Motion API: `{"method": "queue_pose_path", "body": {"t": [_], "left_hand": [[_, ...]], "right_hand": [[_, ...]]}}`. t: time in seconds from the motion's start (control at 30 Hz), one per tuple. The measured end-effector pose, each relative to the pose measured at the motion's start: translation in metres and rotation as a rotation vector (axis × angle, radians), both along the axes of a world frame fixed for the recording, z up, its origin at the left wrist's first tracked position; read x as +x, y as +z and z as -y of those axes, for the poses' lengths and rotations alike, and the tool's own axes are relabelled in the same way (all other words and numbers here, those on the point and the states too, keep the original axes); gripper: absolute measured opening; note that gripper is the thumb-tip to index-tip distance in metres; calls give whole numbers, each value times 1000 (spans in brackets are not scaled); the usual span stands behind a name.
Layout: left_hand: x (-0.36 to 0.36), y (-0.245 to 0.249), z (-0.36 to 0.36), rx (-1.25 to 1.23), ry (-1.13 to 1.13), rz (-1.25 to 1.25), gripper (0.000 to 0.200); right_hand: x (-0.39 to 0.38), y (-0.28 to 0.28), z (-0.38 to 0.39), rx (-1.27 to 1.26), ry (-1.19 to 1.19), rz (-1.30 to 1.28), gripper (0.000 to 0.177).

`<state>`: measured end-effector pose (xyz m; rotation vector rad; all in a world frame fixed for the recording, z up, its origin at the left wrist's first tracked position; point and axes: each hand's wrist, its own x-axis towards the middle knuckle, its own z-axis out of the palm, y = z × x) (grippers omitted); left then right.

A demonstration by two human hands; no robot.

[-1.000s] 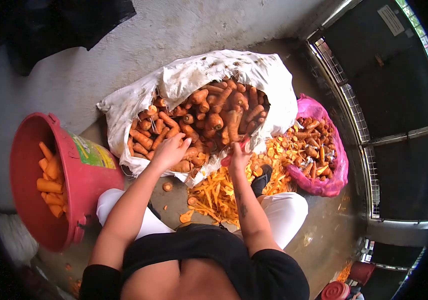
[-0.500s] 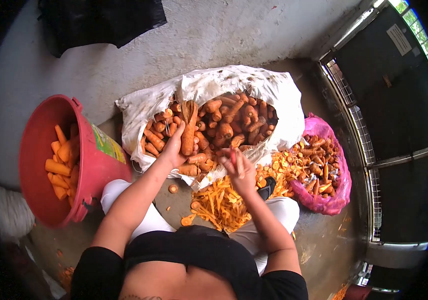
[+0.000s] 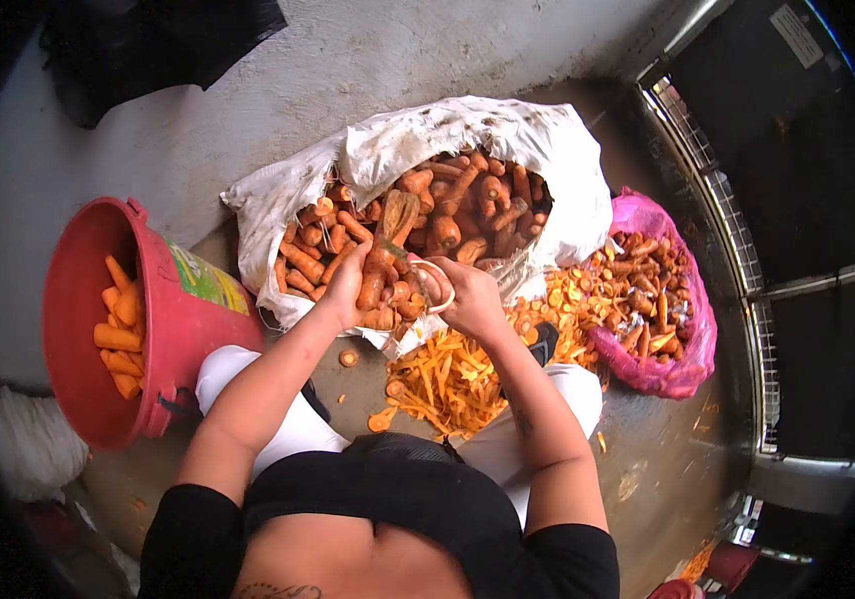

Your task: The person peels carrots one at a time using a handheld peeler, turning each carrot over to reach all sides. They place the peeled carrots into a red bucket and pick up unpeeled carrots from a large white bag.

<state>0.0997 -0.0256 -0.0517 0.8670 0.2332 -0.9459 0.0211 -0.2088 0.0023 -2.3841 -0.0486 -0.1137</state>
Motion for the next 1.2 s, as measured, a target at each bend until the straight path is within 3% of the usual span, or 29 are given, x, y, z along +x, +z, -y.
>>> {"method": "queue_pose_path", "body": {"t": [0.17,0.47,0.8,1.2], "left_hand": [[-1,10,3,59,-51,-7,59],[-9,-2,6,45,-52,-24,48],[-20,31,7,119,-7,-7,40],[-18,16,-7,126,-125,-98,43]], "right_hand": [[-5,-6,0,-91,63,13,28],[-2,-17,-1,-131,2,-96,30],[-4,-26,0,-196,-40,-81,35],[-7,-34,8,-330,-101,-5,37]]}}
